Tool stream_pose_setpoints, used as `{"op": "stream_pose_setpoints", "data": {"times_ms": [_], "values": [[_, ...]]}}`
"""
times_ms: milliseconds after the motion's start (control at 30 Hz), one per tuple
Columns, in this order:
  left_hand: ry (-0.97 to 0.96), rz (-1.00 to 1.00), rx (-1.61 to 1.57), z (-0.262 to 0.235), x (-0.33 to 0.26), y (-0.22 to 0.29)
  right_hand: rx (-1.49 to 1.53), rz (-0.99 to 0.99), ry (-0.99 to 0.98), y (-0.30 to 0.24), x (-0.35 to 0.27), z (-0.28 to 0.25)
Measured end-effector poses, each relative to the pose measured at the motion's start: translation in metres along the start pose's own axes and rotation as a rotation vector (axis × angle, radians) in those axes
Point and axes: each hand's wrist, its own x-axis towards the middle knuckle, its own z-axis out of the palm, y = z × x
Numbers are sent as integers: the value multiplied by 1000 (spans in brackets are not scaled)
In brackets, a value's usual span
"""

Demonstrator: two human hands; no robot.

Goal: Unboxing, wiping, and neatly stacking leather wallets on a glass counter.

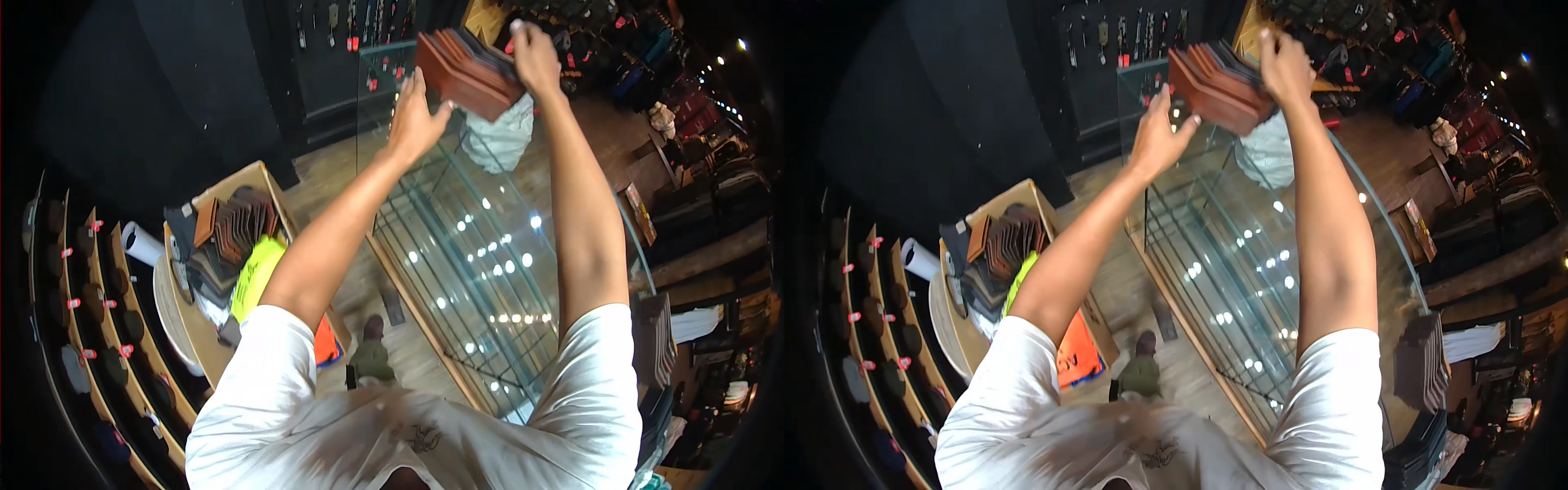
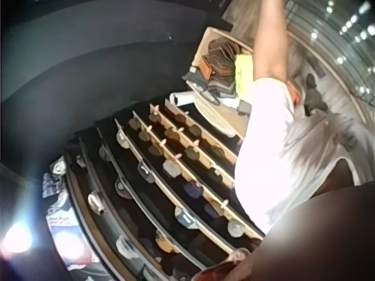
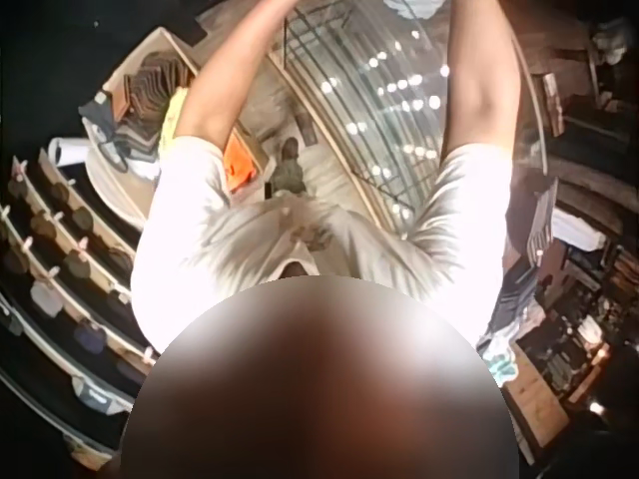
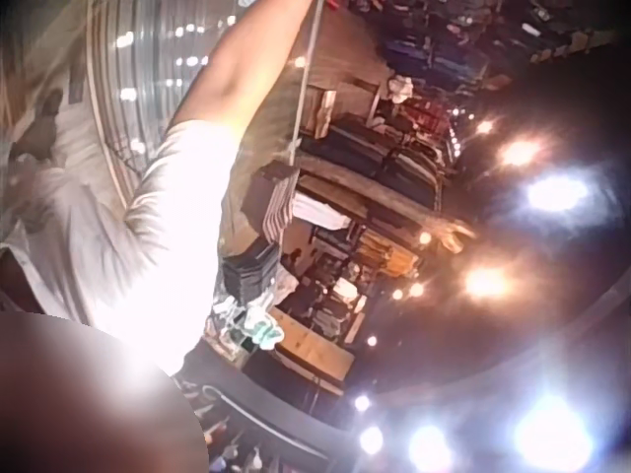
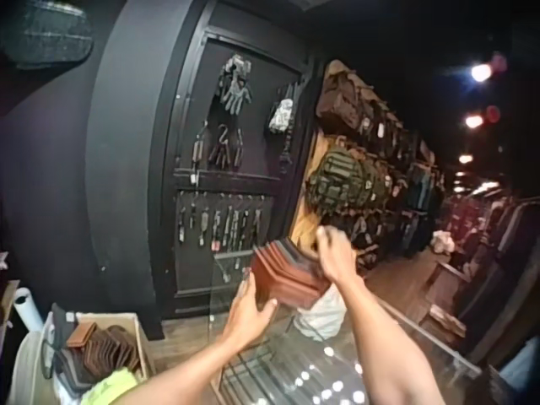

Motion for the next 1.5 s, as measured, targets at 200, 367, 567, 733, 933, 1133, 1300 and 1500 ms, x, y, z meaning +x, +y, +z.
{"op": "stream_pose_setpoints", "data": {"times_ms": [200, 367, 567, 733, 933, 1133, 1300, 1500], "values": [[250, -27, -229, -16, -111, 37, 763, 111, 239, -94, -148, -80], [45, -370, -225, 29, -286, 34, 785, 111, 32, -71, -350, -63], [-150, -720, -52, 49, -528, -86, 593, 457, -434, 2, -594, 32], [-375, -981, 82, 65, -651, -177, 461, 719, -722, 111, -783, 140], [-415, -1090, 176, 98, -747, -317, 169, 848, -882, 231, -965, 299], [-467, -1095, 182, 143, -805, -422, 40, 821, -917, 304, -1051, 436], [-450, -1038, 228, 170, -818, -493, -176, 909, -814, 306, -1058, 519], [-464, -1043, 168, 185, -823, -504, -261, 929, -798, 307, -1041, 513]]}}
